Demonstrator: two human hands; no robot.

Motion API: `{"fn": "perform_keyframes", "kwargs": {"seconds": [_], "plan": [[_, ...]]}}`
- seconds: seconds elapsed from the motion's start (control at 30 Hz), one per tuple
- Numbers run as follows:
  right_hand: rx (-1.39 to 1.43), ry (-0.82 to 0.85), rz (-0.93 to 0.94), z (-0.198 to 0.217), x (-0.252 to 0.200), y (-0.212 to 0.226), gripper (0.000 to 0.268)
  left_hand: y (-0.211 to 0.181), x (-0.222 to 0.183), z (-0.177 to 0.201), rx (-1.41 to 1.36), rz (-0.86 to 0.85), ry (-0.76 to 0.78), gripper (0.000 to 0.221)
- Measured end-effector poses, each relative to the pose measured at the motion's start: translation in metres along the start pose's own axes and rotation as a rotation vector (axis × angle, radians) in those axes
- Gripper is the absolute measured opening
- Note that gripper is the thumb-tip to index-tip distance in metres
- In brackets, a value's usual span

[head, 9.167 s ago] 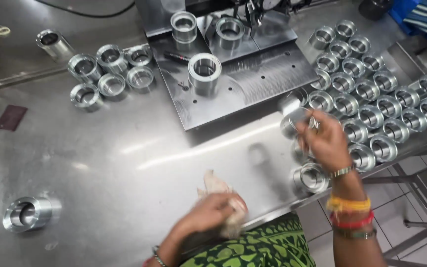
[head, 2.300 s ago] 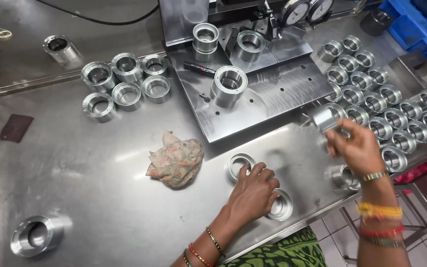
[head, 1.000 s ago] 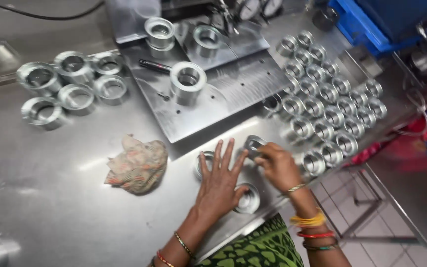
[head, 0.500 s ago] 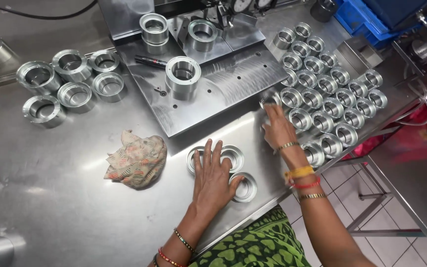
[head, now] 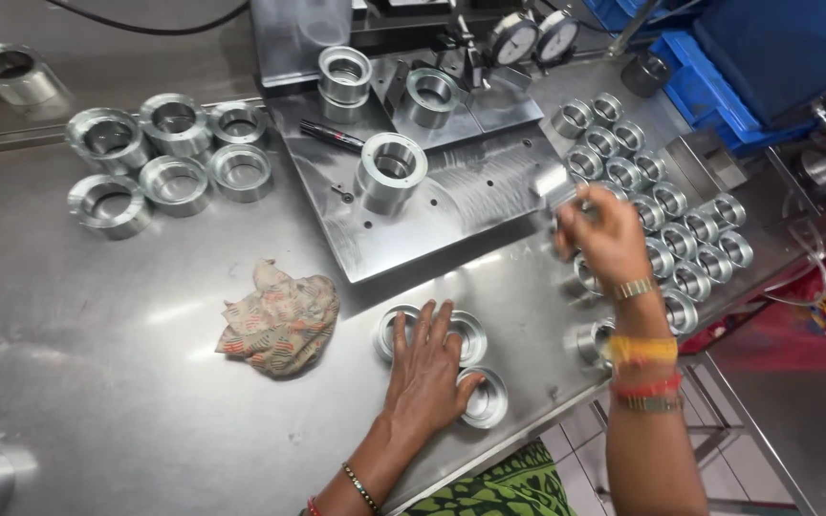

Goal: Clean and inspect industrial metal rings on a stainless steel workstation.

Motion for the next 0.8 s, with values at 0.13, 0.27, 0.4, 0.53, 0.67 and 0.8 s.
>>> {"fn": "perform_keyframes", "kwargs": {"seconds": [0.13,0.27,0.4,0.53,0.67,0.8], "plan": [[-0.37,-0.153,0.353,-0.023,0.089,-0.001,0.016,0.006,-0.001,-0.006,0.028,-0.044,-0.004,0.056],[-0.806,-0.258,0.626,-0.047,0.139,-0.009,0.015,0.012,-0.001,-0.009,-0.004,-0.077,0.039,0.063],[-0.888,-0.262,0.556,-0.062,0.167,0.003,0.014,0.011,-0.003,-0.004,-0.032,-0.115,-0.004,0.058],[-1.035,-0.319,0.482,-0.059,0.204,-0.008,0.015,0.009,-0.002,-0.002,-0.037,-0.119,0.017,0.053],[-1.025,-0.346,0.496,-0.064,0.201,-0.012,0.021,0.007,-0.005,-0.004,-0.049,-0.149,-0.034,0.053],[-0.979,-0.297,0.493,-0.051,0.144,-0.014,0.018,0.006,-0.005,0.002,-0.039,-0.119,0.022,0.05]]}}
Point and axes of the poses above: each hand's wrist, its own x-axis towards the middle knuckle, its own z-axis out of the back of the hand, y = z × x, the point moved 2 cm from there along x, towards the middle knuckle, and after that the axes turned 8 degrees about -x, right-handed, at the moved point
